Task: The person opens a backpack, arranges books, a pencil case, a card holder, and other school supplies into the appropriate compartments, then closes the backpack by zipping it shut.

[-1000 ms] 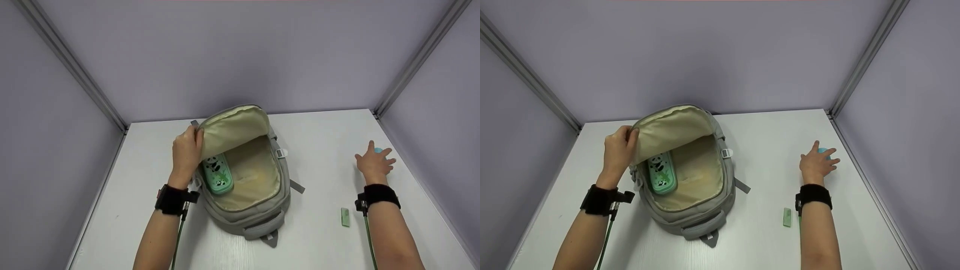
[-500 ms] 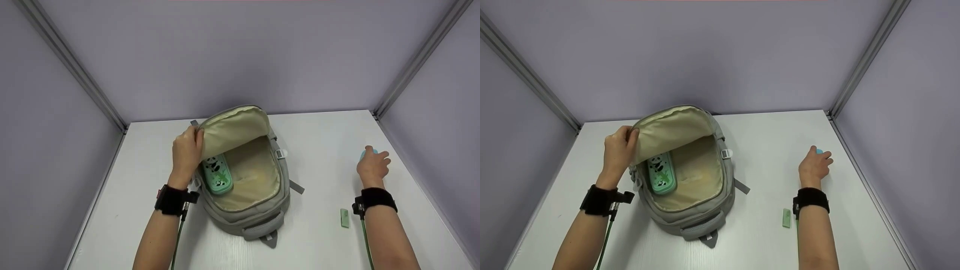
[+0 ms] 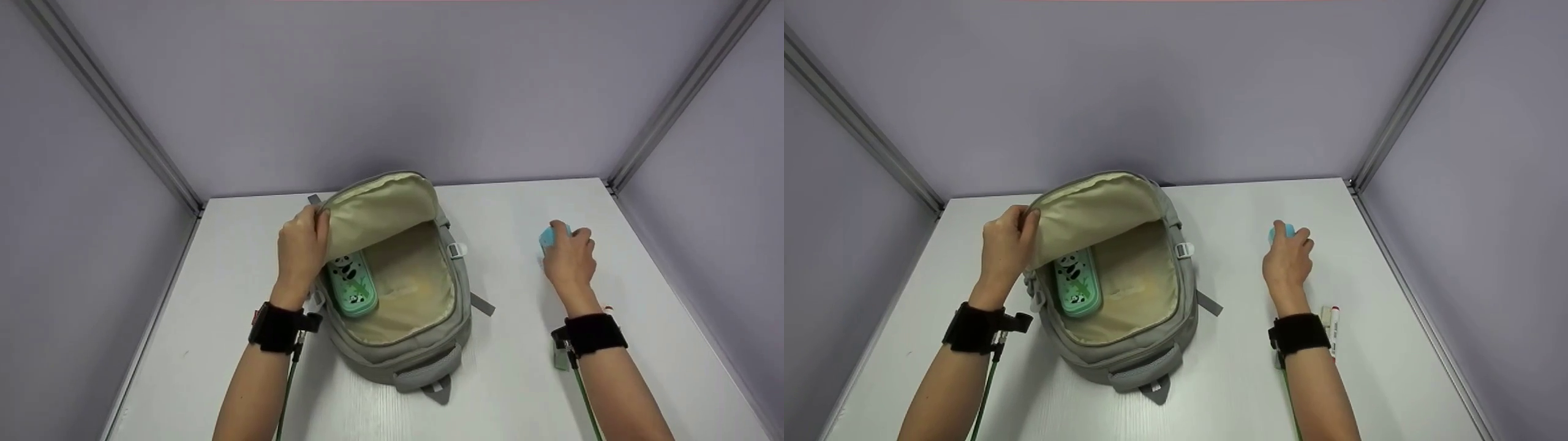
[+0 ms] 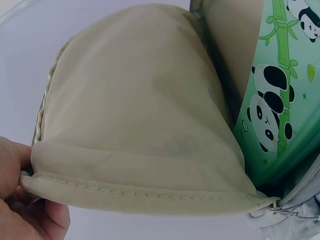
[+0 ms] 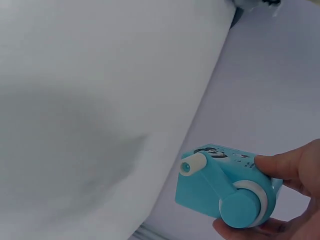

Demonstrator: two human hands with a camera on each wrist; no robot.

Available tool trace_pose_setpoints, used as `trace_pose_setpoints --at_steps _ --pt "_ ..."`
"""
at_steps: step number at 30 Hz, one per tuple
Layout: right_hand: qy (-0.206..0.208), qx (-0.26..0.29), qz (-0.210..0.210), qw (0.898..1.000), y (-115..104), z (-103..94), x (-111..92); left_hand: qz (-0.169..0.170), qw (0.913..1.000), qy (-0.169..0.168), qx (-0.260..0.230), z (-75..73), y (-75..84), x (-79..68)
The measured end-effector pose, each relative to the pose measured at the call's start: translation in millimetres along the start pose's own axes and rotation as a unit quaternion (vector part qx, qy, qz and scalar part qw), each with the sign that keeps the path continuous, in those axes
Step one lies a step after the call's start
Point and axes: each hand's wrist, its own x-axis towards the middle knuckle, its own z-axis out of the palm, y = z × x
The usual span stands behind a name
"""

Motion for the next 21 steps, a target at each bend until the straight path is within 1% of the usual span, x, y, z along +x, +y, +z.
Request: trace_pose_setpoints --at_steps 2,6,9,12,14,16,18,21 --pt "0.009 0.014 -0.022 1.0 -15 -4.0 -4 0.001 1.0 0.0 -0.002 -0.2 0.1 -0.5" --pt "0.024 0.039 -0.08 0.996 -43 -10.9 -14 0.001 1.0 0.001 -0.006 -0.6 0.2 -1.3" --pt "0.032 0.053 -0.131 0.989 -63 -13.7 -23 0.004 1.0 0.003 -0.004 -0.8 0.2 -1.9" --pt "0.035 0.053 -0.193 0.979 -80 -13.2 -34 0.006 1.0 0.007 -0.002 -1.1 1.1 -3.0" --pt "0.033 0.053 -0.241 0.969 -90 -10.7 -41 0.008 0.9999 0.008 0.001 -1.2 1.3 -3.5" --pt "0.03 0.049 -0.295 0.954 -98 -6.2 -48 0.008 0.9999 0.008 -0.001 -1.3 2.0 -3.6" --pt "0.023 0.047 -0.352 0.935 -105 -0.2 -54 0.007 0.9999 0.008 0.0 -0.7 2.2 -3.2" --pt "0.019 0.039 -0.433 0.9 -116 11.2 -62 0.005 1.0 0.007 -0.001 -0.2 2.2 -2.9"
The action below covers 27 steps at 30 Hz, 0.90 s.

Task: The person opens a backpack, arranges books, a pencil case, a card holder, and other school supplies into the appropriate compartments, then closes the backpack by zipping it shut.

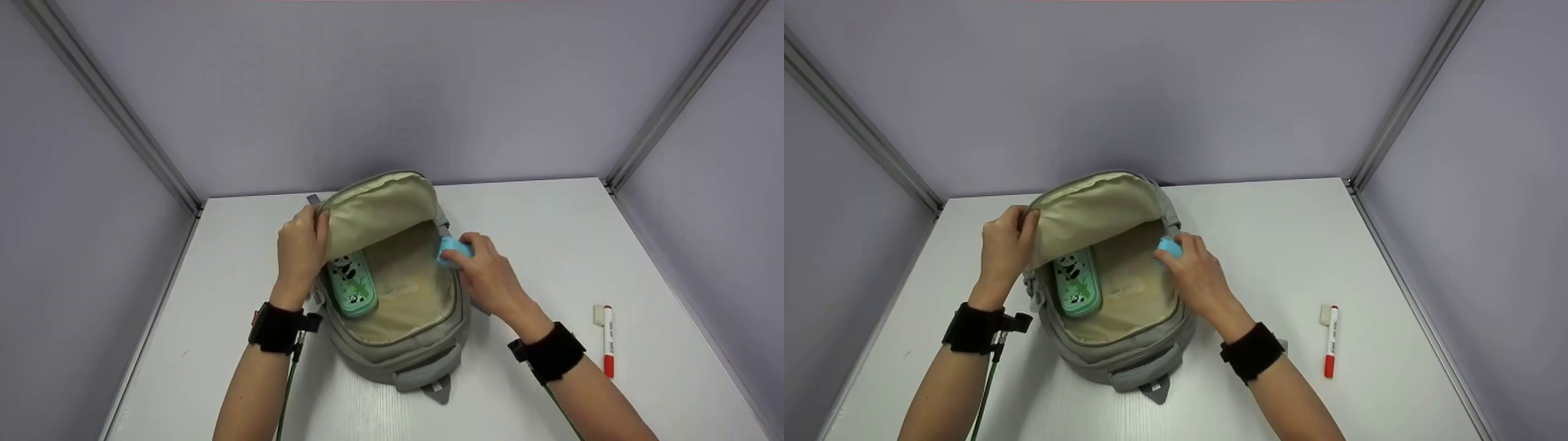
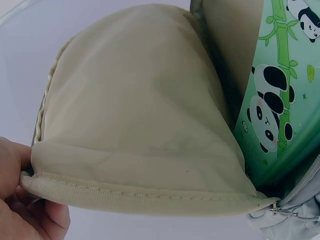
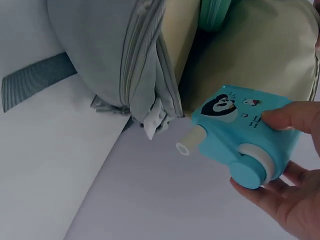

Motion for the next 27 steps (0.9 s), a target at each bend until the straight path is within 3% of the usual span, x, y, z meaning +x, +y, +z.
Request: trace_pose_setpoints --at_steps 4,10,17,27 --pt "-0.011 -0.007 -0.081 0.997 -15 19.8 5 -0.005 1.0 -0.001 -0.002 0.8 -0.1 0.2" --pt "-0.048 -0.011 -0.136 0.99 -27 54.4 8 -0.003 1.0 0.002 -0.008 2.8 -0.5 0.3" --pt "-0.073 -0.014 -0.168 0.983 -28 85.6 6 0.002 1.0 -0.002 -0.008 2.6 -0.2 -1.4" --pt "-0.06 0.001 -0.173 0.983 -23 99.3 19 -0.002 1.0 -0.001 0.003 2.8 1.1 -0.1"
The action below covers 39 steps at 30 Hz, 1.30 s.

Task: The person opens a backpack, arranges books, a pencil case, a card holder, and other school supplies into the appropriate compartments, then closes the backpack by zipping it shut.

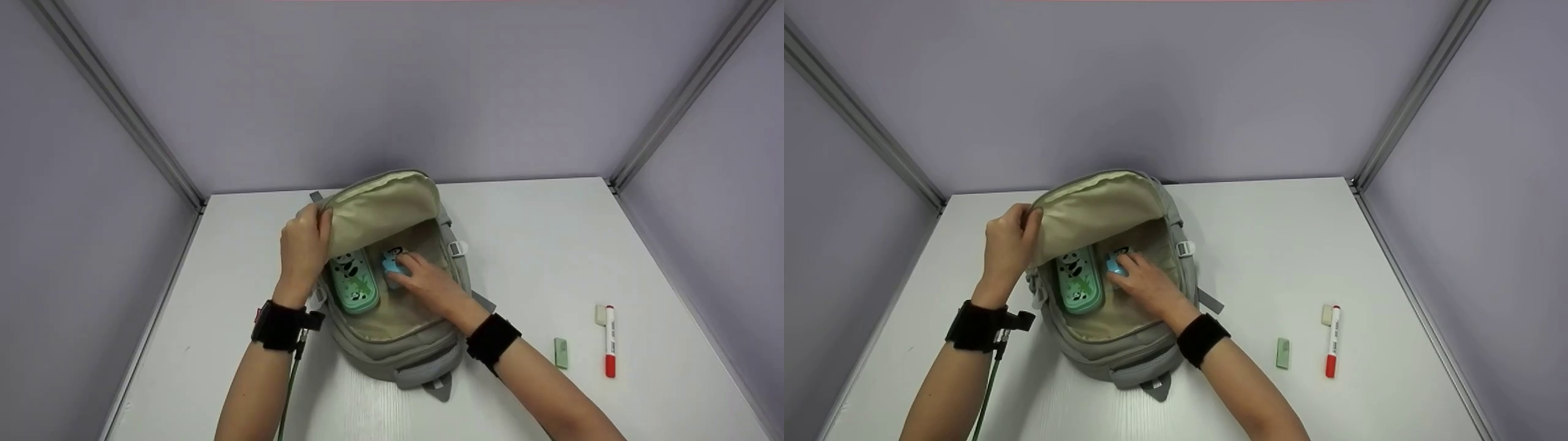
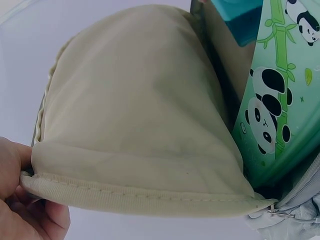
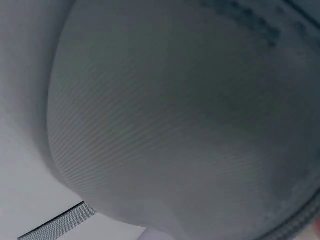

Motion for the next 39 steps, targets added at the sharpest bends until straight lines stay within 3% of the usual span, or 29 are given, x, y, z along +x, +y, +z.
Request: trace_pose_setpoints --at_steps 6,12,22,27,33,39 --pt "-0.032 0.0 -0.011 0.999 -1 -1.6 -5 0.007 1.0 0.004 -0.002 1.8 -1.2 -1.6" --pt "-0.038 -0.021 0.019 0.999 -14 -15.4 -5 0.009 0.9999 0.005 -0.007 2.3 -1.5 -2.0" --pt "-0.088 0.077 0.046 0.992 -21 -14.4 -7 0.0 0.9999 0.0 -0.011 2.5 1.7 -3.0" --pt "-0.113 0.077 0.042 0.99 -15 -9.3 -5 0.005 1.0 -0.002 -0.003 2.1 2.4 -5.3" --pt "-0.115 0.086 0.045 0.989 -13 -7.0 -1 0.007 1.0 0.001 -0.005 2.3 1.8 -6.3" --pt "-0.112 0.093 0.046 0.988 -17 -23.3 3 0.01 0.9999 -0.002 -0.007 1.2 2.2 -7.5"
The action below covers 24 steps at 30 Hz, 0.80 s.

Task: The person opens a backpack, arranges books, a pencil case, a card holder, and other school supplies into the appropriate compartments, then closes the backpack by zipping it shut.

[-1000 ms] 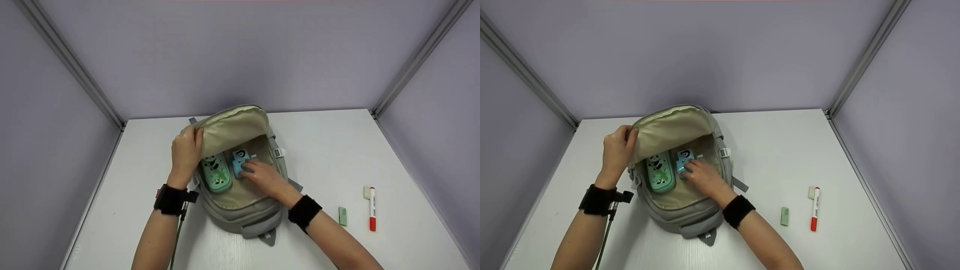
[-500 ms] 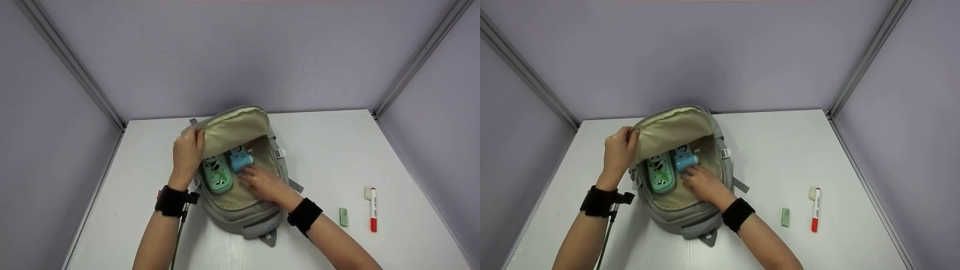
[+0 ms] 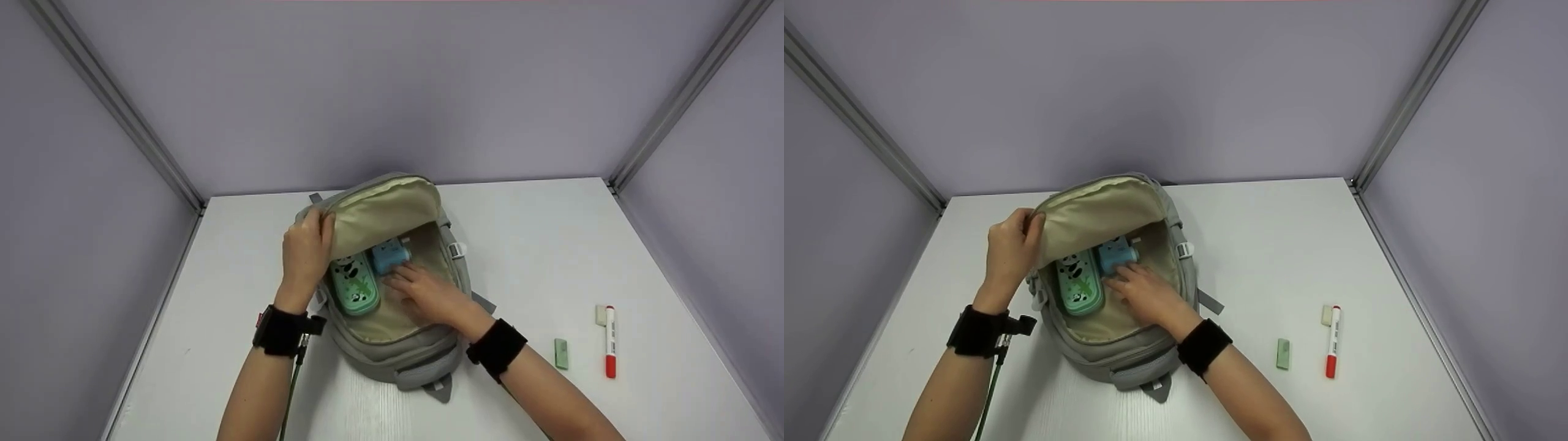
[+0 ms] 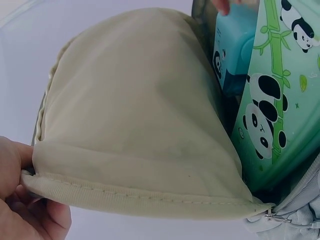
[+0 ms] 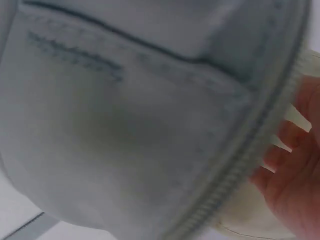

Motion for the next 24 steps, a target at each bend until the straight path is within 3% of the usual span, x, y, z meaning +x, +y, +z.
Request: trace_pose_setpoints --at_steps 3,7,12,16,20,24 --pt "0.016 0.001 -0.003 1.0 -7 -15.5 -2 -0.003 0.9999 -0.01 0.0 -1.6 1.4 -1.7" --pt "0.086 -0.006 -0.028 0.996 -14 -38.6 -1 0.0 0.9995 -0.033 0.002 -4.5 3.9 -6.4" --pt "0.214 -0.019 -0.047 0.976 -14 -61.9 1 0.026 0.9975 -0.065 -0.002 -6.1 6.6 -16.5" --pt "0.282 -0.009 -0.007 0.959 -5 -70.6 -1 0.045 0.9935 -0.103 -0.014 -7.4 9.0 -27.5" --pt "0.269 -0.009 0.057 0.961 7 -69.8 -6 0.061 0.988 -0.138 -0.035 -8.8 10.1 -38.9" --pt "0.215 -0.013 0.076 0.974 16 -61.7 -13 0.057 0.9831 -0.162 -0.062 -8.3 7.3 -52.4"
